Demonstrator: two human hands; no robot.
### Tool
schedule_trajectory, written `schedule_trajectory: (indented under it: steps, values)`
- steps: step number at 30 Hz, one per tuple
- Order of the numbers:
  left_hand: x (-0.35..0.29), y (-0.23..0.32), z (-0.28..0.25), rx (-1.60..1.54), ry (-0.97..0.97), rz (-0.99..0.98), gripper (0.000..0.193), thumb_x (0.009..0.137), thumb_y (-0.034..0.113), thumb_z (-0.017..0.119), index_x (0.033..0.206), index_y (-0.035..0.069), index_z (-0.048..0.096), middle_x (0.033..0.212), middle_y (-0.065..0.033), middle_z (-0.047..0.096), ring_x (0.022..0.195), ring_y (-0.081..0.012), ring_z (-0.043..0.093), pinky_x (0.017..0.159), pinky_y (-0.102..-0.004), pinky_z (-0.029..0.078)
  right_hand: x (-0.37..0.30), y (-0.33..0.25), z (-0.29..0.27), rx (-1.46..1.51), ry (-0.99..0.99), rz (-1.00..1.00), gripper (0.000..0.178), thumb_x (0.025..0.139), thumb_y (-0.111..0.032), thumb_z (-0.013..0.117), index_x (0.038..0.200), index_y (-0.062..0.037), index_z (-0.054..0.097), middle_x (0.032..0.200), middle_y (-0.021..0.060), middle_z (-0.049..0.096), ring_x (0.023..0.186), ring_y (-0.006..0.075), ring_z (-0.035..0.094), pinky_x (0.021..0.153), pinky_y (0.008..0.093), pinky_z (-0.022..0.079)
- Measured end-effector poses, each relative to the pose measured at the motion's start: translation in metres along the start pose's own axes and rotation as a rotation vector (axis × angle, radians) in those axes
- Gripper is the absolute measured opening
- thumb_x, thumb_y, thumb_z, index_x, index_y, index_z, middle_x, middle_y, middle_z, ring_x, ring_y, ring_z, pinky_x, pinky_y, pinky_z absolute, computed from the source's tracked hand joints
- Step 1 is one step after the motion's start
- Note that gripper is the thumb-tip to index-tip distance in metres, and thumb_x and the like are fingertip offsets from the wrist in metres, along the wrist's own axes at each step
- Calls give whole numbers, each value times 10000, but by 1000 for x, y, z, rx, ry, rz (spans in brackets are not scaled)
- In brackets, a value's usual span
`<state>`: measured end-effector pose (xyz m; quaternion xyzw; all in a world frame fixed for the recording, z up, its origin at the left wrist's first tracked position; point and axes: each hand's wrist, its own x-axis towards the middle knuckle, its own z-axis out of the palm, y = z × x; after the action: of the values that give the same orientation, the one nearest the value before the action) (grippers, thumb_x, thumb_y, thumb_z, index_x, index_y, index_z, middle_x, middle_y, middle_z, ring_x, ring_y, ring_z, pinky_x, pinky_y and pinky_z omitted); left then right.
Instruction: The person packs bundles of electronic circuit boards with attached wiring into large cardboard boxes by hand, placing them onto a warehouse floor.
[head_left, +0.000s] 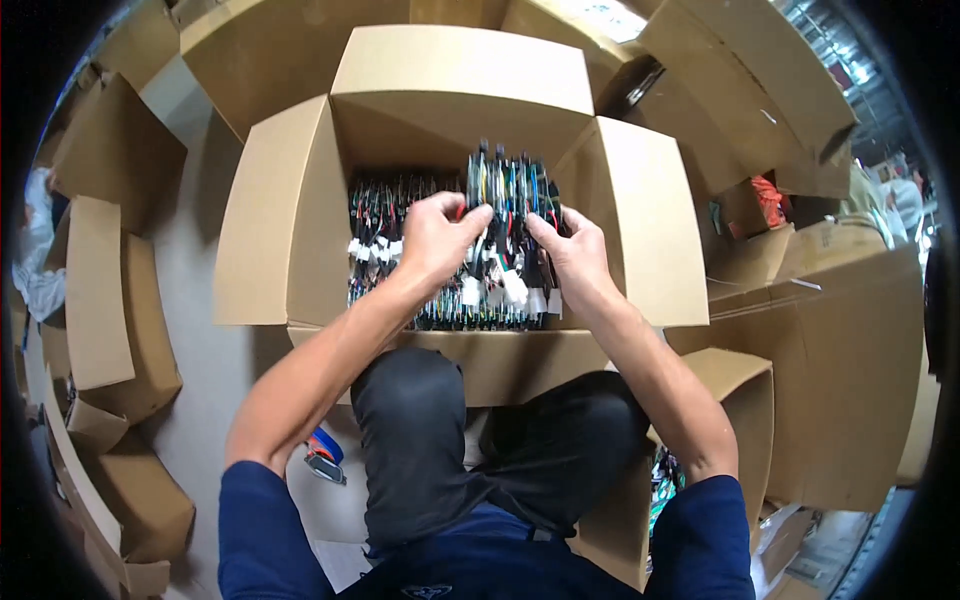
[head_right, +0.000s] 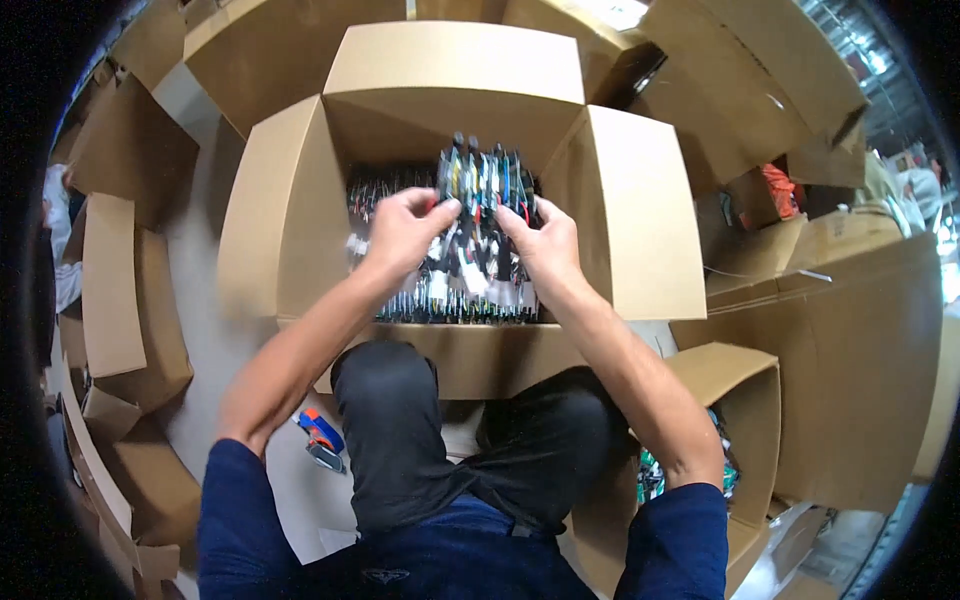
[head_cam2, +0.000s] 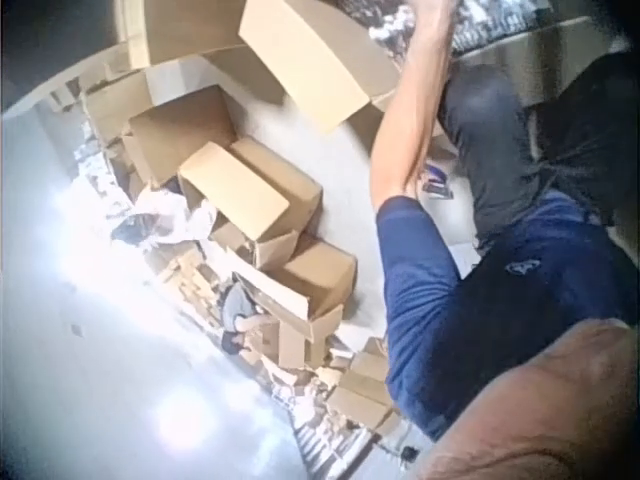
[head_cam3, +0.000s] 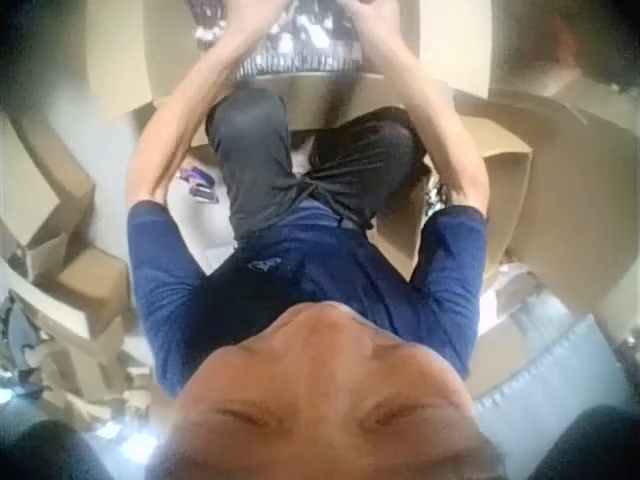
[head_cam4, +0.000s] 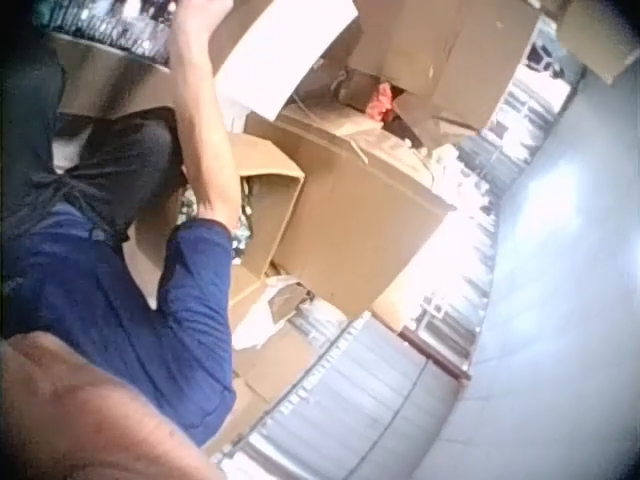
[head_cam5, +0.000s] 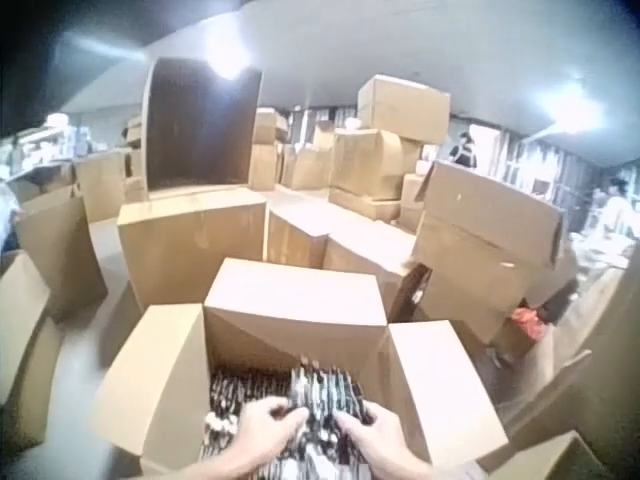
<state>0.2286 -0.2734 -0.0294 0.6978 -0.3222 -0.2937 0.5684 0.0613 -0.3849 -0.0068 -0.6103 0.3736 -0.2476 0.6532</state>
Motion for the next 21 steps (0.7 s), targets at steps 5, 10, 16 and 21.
schedule_trajectory:
  steps: [5, 10, 16, 21]
  values:
    - [57, -142, 63, -118, -43, -564, 135, 923, 83, 738, 887, -45, 717, 763, -103, 703, 614, -153, 643, 527, -325, 517, 87, 118, -19, -216, 53, 466, 282, 910, -164, 781, 1089, 37, 693, 927, 92, 732, 760, 144, 667, 696, 329, 556]
    - [119, -219, 87, -116, 137, -476, 160, 926, 105, 740, 844, -30, 718, 743, -51, 691, 619, -119, 615, 542, -332, 485, 165, 175, -7, -209, 33, 328, 312, 944, -192, 759, 1166, 9, 673, 950, 52, 722, 776, 115, 644, 680, 295, 537]
    - [181, -274, 101, 414, 318, -196, 339, 902, 207, 728, 1165, -7, 717, 1141, -257, 639, 1059, -420, 641, 936, -468, 516, 251, 274, 5, -291, 95, 10, 495, 943, -150, 699, 1373, 62, 574, 1190, 206, 723, 1064, 242, 689, 971, 359, 518]
    - [173, -281, 95, 433, 334, -50, 196, 915, 165, 695, 987, -14, 729, 1005, -269, 663, 970, -443, 659, 863, -502, 526, 245, 300, 18, -479, 269, -117, 449, 972, -183, 676, 1358, 35, 600, 1167, 179, 740, 1030, 212, 692, 938, 349, 529]
